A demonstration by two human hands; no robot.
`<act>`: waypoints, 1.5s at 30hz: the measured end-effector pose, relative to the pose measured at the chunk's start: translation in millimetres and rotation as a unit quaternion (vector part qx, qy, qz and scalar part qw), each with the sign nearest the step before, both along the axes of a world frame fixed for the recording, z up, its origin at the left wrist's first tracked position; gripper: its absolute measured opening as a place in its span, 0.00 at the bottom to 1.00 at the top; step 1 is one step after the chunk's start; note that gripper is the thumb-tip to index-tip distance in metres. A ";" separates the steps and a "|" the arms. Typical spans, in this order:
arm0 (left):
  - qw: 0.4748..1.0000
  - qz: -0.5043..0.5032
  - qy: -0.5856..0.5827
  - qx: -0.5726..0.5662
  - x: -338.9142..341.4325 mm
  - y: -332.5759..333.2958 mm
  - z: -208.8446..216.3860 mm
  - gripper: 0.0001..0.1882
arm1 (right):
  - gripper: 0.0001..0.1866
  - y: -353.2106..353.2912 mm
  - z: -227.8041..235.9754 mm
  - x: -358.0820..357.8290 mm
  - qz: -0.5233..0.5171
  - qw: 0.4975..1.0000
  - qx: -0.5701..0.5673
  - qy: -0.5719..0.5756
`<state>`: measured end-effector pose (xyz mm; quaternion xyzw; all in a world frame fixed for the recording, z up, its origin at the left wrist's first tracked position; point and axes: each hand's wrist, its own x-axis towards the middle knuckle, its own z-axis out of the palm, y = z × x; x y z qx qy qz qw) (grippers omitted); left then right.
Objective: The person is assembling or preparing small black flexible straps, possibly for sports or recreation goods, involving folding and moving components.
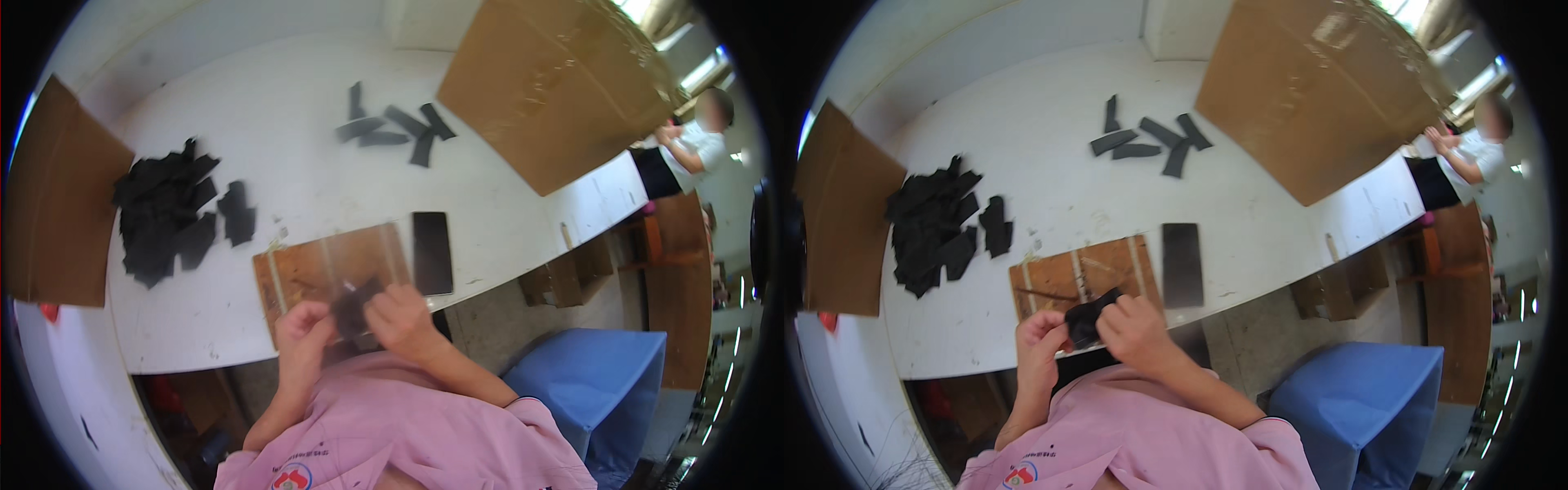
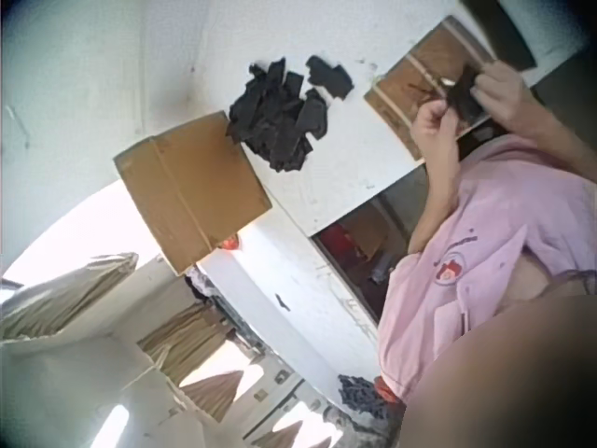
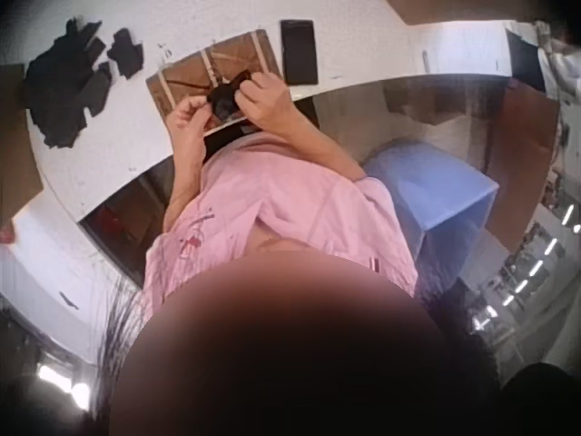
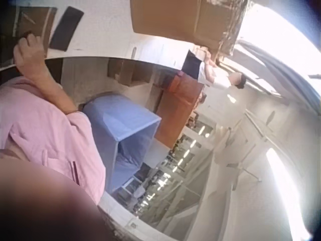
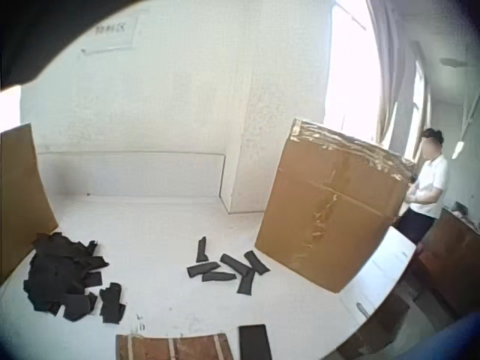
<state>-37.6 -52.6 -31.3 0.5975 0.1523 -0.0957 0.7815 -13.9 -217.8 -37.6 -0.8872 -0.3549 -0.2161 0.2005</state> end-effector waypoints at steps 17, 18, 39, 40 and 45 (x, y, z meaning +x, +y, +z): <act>0.984 -0.002 -0.133 0.117 -6.7 -3.1 -7.1 0.02 | 0.09 30.0 -8.0 -7.3 0.016 0.896 0.345 0.278; 0.976 0.011 -0.153 0.156 -6.3 -4.3 -7.9 0.02 | 0.08 32.0 -8.7 -5.4 0.010 0.904 0.338 0.262; 0.941 0.173 -0.221 0.190 6.7 8.3 -46.7 0.10 | 0.11 57.4 -29.6 -2.7 0.125 0.370 0.584 0.712; 0.941 0.173 -0.221 0.189 6.9 10.0 -43.0 0.10 | 0.11 55.7 -29.9 0.1 0.125 0.371 0.584 0.712; 0.984 -0.017 -0.103 -0.143 -1.5 35.7 -19.1 0.06 | 0.12 57.9 -34.4 4.3 0.088 0.494 0.532 0.682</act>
